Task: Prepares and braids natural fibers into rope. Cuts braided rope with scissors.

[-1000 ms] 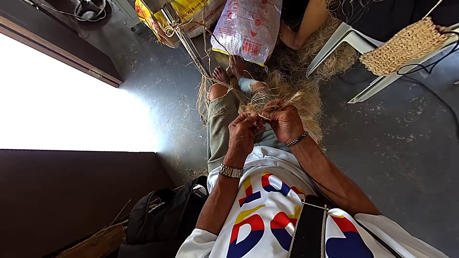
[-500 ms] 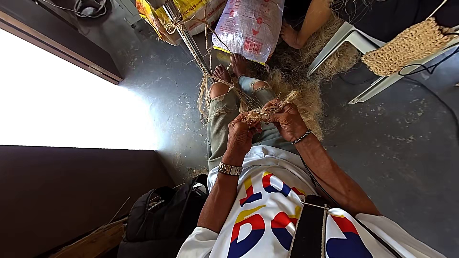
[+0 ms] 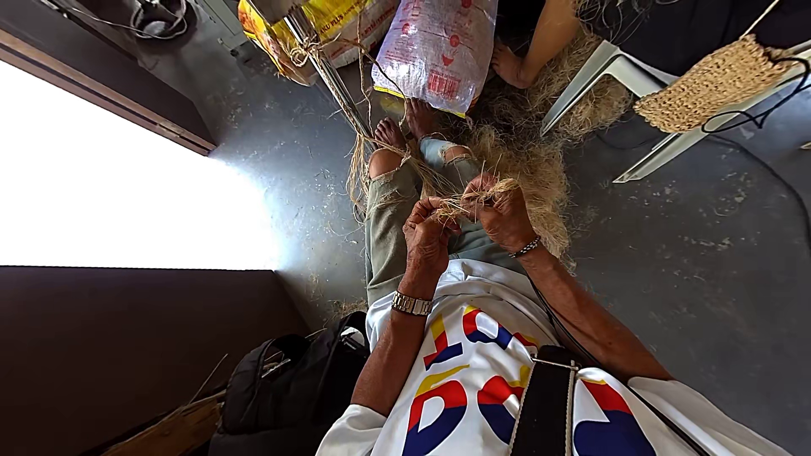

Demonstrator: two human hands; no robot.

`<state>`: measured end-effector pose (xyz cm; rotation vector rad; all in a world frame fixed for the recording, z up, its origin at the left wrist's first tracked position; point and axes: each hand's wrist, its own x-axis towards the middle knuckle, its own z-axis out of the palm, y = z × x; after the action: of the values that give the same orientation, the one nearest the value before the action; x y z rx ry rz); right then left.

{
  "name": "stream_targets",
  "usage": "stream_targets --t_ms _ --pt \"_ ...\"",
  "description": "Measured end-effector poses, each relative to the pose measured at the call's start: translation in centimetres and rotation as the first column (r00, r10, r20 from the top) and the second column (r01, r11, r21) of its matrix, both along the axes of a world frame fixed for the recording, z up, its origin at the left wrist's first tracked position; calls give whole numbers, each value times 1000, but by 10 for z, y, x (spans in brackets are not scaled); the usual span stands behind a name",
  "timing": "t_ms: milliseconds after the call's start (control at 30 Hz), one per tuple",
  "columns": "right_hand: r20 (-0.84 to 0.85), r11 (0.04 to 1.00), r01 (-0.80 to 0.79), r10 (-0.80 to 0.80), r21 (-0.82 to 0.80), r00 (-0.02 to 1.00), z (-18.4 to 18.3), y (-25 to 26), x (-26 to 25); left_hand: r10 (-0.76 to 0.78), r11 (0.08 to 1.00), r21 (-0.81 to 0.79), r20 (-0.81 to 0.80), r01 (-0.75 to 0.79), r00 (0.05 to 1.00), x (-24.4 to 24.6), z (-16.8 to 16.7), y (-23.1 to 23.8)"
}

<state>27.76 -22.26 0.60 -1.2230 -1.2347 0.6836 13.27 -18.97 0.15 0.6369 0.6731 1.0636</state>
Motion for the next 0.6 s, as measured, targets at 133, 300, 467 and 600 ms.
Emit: stream_targets --t_ms 133,300,467,600 --pt "34 997 76 -76 19 997 -3 1 -1 17 1000 -21 9 -17 1000 4 1 -3" --pt "-250 1000 -4 8 17 968 1 0 0 -84 995 -43 120 90 989 -3 1 1" --pt "-388 992 -77 34 -96 921 -1 1 2 -95 990 -83 172 111 980 -2 -2 -4" --pt "-446 976 -62 -40 -210 894 1 0 0 -145 967 -182 186 179 972 -5 5 -3"
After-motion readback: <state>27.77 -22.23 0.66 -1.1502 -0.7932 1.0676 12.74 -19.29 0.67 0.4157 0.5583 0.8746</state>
